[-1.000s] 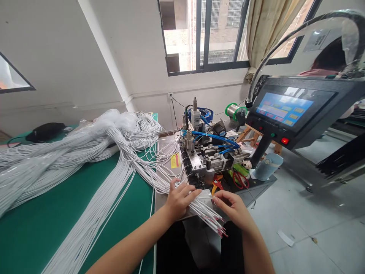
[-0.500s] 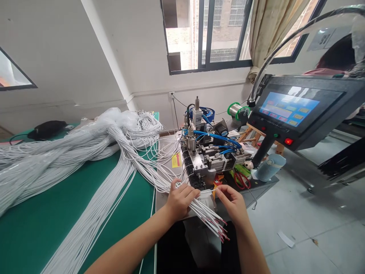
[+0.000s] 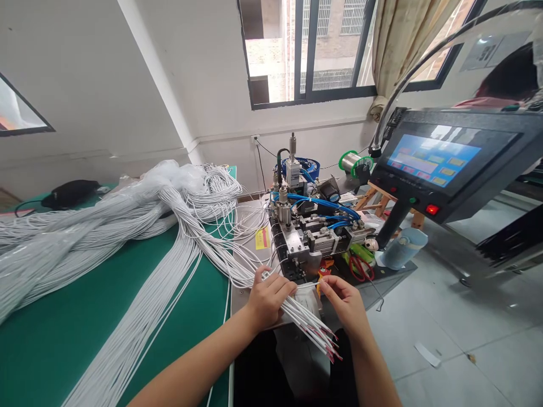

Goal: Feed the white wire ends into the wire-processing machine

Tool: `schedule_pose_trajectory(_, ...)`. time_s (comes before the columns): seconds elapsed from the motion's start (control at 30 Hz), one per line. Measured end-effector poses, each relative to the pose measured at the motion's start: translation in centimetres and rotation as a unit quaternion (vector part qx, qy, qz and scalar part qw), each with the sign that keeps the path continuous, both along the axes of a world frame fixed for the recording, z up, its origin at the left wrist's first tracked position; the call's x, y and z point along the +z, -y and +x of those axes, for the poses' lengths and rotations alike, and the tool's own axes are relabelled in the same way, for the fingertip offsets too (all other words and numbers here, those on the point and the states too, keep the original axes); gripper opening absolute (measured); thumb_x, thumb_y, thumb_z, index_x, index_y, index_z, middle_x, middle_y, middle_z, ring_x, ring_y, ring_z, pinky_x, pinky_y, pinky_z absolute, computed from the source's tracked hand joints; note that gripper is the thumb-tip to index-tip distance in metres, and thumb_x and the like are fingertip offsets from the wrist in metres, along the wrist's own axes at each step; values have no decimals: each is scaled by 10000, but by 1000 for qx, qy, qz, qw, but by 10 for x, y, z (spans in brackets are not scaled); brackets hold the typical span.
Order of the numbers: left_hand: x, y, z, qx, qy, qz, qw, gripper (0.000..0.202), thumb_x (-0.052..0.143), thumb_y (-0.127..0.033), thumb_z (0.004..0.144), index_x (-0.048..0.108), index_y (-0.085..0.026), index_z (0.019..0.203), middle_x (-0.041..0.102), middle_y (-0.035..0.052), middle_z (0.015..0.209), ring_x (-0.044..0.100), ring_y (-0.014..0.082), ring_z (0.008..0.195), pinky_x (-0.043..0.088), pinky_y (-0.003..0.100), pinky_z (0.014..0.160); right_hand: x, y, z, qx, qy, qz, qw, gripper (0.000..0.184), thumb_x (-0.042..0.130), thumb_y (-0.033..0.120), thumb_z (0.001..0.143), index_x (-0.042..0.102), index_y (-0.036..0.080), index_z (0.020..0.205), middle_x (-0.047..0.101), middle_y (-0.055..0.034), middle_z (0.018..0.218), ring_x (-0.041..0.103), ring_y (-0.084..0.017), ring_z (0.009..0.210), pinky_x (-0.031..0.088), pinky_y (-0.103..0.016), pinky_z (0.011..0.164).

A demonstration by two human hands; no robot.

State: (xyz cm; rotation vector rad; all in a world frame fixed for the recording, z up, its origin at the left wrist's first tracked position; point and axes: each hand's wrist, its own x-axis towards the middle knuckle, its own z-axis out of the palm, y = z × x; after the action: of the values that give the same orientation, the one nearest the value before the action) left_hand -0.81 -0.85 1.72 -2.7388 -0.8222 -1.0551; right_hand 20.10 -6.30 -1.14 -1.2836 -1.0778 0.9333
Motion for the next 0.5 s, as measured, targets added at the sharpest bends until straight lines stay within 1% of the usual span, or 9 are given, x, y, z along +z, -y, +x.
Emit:
schedule_pose_trajectory(0.2,1,-2,1,-5,-5,2,1000,213,430,-197,925,632,-218,861,661,-27,738,593,117,698,291,343,935,-2,-1,-1,-6,-15,-1,1000,378,696,540,759,680,168,826,644,-41,743,558,-181,668,439,-266,601)
schedule_pose_trajectory(0.33,-1,-4,1,-19,-7,-2,1000,193,444,-194,924,630,-216,875,670,-23,758,599,120,707,307,345,922,-3,-2,-1,-2,-23,2,1000,348,689,508,783,670,165,837,631,-41,752,544,-176,676,429,-261,605)
schedule_pose_trajectory(0.5,-3,-4,0,-15,-17,-3,1000,215,435,-192,912,644,-218,870,665,-16,739,592,118,684,317,342,925,-3,-2,0,4,-25,3,1000,322,683,484,803,660,163,821,609,-29,723,530,-165,660,426,-260,609)
